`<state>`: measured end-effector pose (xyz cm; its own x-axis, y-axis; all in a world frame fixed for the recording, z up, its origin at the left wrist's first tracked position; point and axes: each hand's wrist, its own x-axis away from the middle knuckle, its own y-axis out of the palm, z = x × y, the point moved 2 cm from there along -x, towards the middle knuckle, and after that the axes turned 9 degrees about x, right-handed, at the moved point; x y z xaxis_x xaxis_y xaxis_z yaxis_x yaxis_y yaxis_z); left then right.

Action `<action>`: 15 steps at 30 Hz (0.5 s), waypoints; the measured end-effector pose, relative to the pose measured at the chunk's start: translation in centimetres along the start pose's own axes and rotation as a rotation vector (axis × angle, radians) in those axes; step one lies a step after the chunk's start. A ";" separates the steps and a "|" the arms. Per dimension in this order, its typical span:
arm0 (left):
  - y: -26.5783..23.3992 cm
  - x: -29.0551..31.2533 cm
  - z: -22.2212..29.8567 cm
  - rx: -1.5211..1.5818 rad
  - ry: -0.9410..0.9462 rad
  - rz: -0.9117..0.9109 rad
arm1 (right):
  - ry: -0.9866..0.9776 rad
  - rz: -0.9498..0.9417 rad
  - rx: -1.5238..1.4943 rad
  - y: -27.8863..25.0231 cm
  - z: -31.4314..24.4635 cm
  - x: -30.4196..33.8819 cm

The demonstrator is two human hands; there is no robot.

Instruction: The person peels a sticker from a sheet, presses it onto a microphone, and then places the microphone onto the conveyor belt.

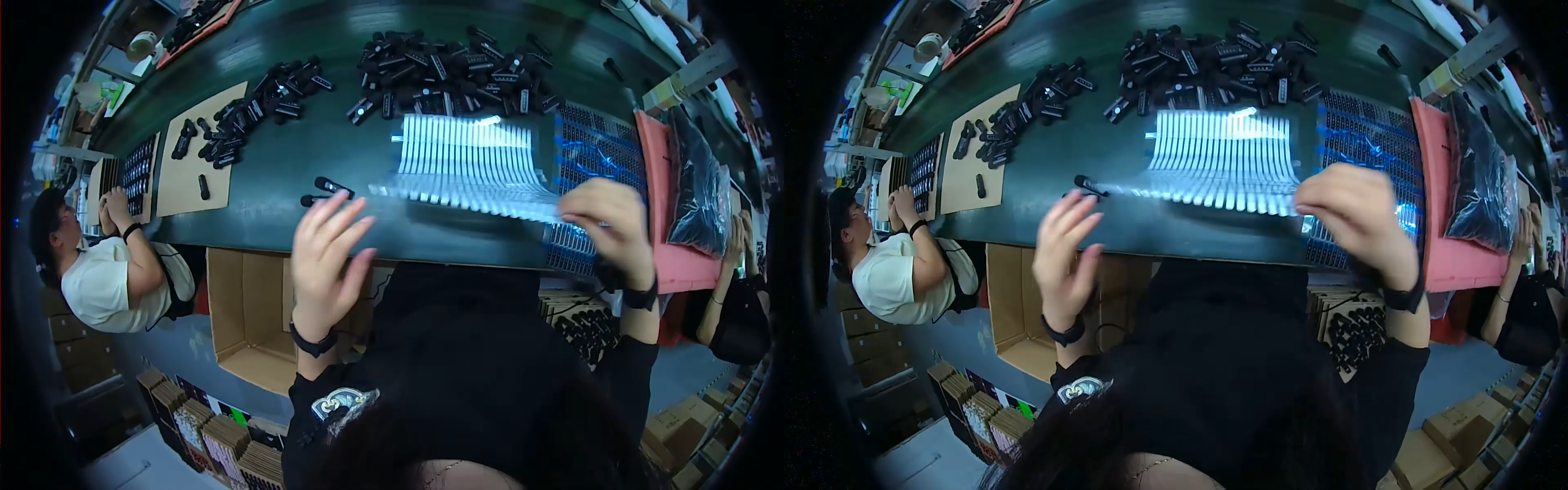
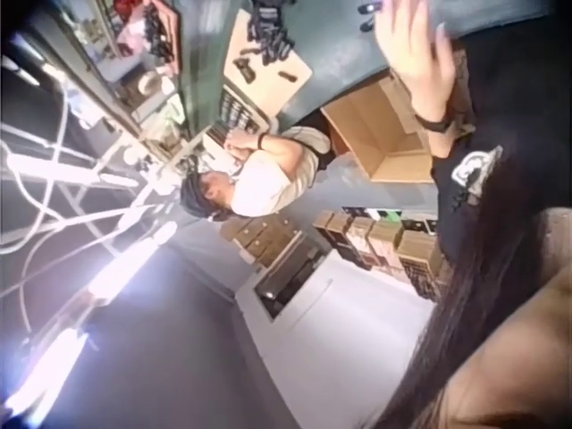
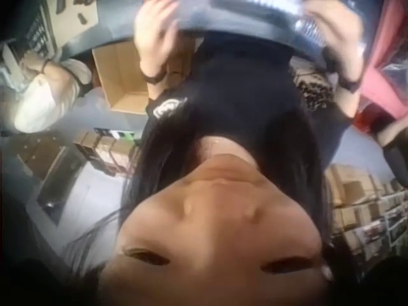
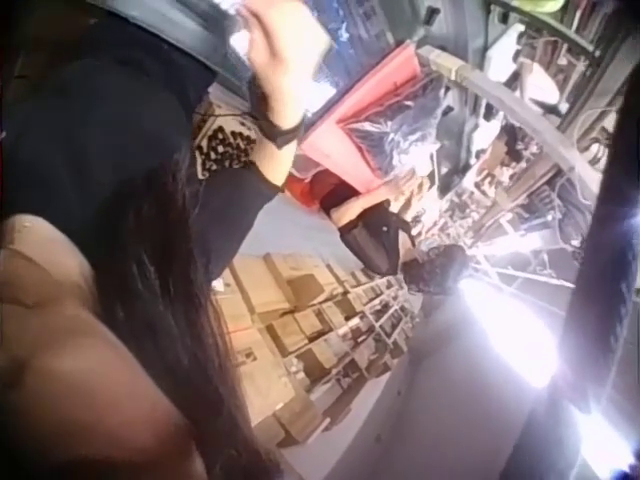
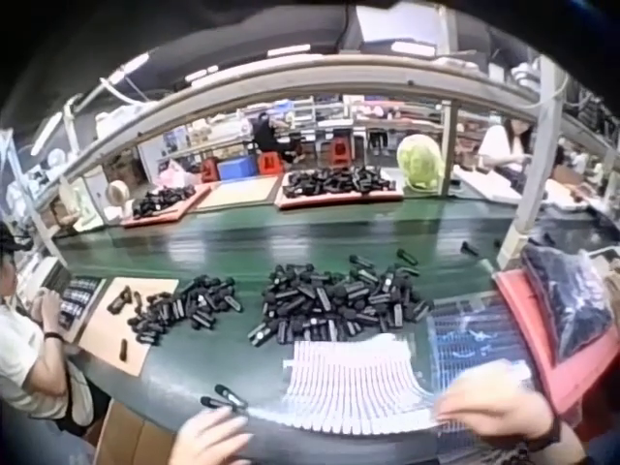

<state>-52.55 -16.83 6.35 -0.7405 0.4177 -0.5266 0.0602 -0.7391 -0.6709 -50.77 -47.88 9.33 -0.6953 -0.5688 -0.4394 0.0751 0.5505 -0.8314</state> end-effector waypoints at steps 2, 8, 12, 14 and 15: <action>-2.4 -1.5 1.8 -0.022 0.067 0.134 | -0.038 0.123 0.012 -5.2 -1.7 -1.6; -4.8 -3.5 2.5 0.080 0.264 0.419 | 0.410 0.388 -0.318 -8.7 2.1 -1.6; -4.1 -5.6 2.8 0.123 0.424 0.709 | 0.736 -0.117 -0.631 -3.1 9.3 -3.5; -3.0 -7.6 3.5 0.238 0.569 0.818 | 0.772 -0.281 -0.642 0.0 13.6 -2.5; -2.6 -8.5 4.3 0.405 0.750 0.806 | 0.795 -0.320 -0.633 1.4 15.2 -1.9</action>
<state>-49.23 -20.71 14.83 0.0029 -0.1409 -0.9900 0.0141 -0.9899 0.1410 -38.51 -55.31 3.89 -0.9010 -0.3069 0.3065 -0.4200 0.7938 -0.4398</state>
